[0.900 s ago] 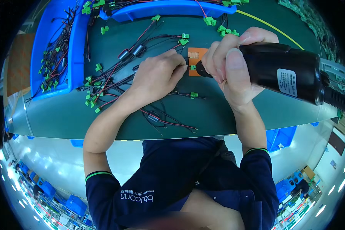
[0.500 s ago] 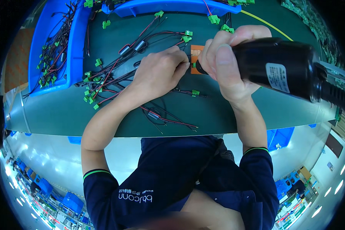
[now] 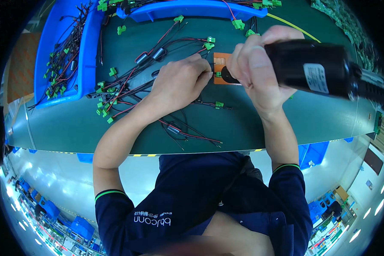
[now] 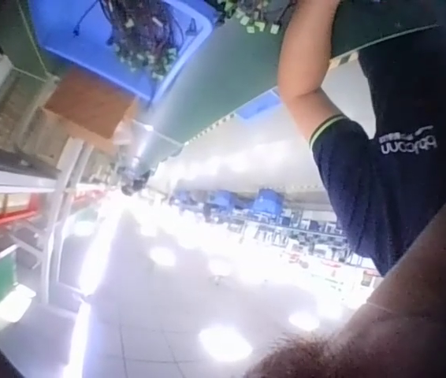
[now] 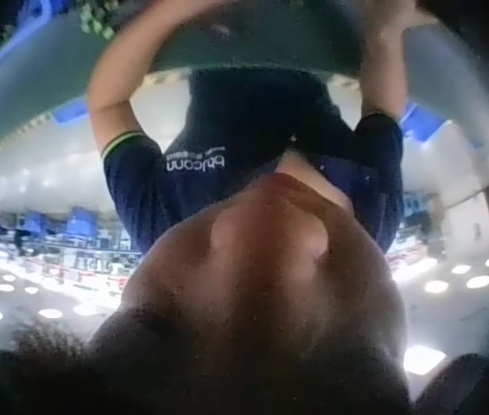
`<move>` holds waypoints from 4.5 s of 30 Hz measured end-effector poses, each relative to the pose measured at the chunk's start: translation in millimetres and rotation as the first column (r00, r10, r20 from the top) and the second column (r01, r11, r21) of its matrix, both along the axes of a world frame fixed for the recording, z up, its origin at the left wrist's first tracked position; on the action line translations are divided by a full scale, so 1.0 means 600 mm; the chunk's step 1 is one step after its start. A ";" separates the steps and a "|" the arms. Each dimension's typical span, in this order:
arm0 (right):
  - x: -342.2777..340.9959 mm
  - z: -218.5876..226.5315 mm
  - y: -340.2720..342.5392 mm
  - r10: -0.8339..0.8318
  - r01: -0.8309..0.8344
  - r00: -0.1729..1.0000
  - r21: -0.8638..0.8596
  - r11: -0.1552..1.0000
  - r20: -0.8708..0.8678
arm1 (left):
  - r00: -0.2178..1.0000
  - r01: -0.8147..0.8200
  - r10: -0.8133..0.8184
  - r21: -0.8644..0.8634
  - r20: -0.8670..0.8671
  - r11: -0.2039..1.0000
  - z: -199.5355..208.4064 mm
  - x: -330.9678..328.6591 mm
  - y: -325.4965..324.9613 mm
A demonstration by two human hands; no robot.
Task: The person picks up a wire and a green connector, joins them together, and applies heat with a heat gun. After repeating this process, the person gathers the completed wire assemblies and places them into a blue tray.
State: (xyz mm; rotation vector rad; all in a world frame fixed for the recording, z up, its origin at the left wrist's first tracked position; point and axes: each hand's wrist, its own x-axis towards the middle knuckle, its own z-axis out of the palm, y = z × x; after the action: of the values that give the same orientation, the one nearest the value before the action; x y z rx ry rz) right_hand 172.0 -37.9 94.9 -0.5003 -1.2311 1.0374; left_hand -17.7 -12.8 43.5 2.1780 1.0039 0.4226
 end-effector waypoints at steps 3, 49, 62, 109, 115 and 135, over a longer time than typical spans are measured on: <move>0.044 -0.054 0.028 0.049 -0.048 0.998 0.047 0.998 -0.030 | 0.998 -0.035 0.035 0.016 0.048 0.999 -0.063 0.044 0.018; 0.328 -0.160 -0.179 -0.381 0.822 0.415 -0.160 0.547 0.826 | 0.848 0.511 -0.525 0.148 0.074 0.846 0.031 -0.024 -0.078; 0.228 -0.162 -0.011 -0.192 0.238 0.971 -0.512 0.825 0.142 | 0.884 0.414 -0.339 -0.203 0.322 0.887 -0.010 -0.022 -0.051; 0.096 -0.116 -0.025 -0.050 0.167 0.551 -0.051 0.985 0.833 | 0.906 0.116 0.119 -0.508 0.406 0.853 -0.046 0.002 0.000; 0.098 -0.125 -0.024 -0.059 0.147 0.554 -0.028 0.989 0.830 | 0.911 0.113 0.110 -0.496 0.398 0.861 -0.045 0.005 0.001; 0.086 -0.114 -0.024 -0.086 0.134 0.513 0.019 0.991 0.854 | 0.923 0.127 0.071 -0.475 0.378 0.871 -0.045 0.003 0.004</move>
State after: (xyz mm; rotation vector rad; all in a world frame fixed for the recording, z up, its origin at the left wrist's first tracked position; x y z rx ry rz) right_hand 223.8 -52.6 26.5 -1.2218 -2.0207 0.6845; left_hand -16.1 -10.4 16.4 1.5671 0.7540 0.4945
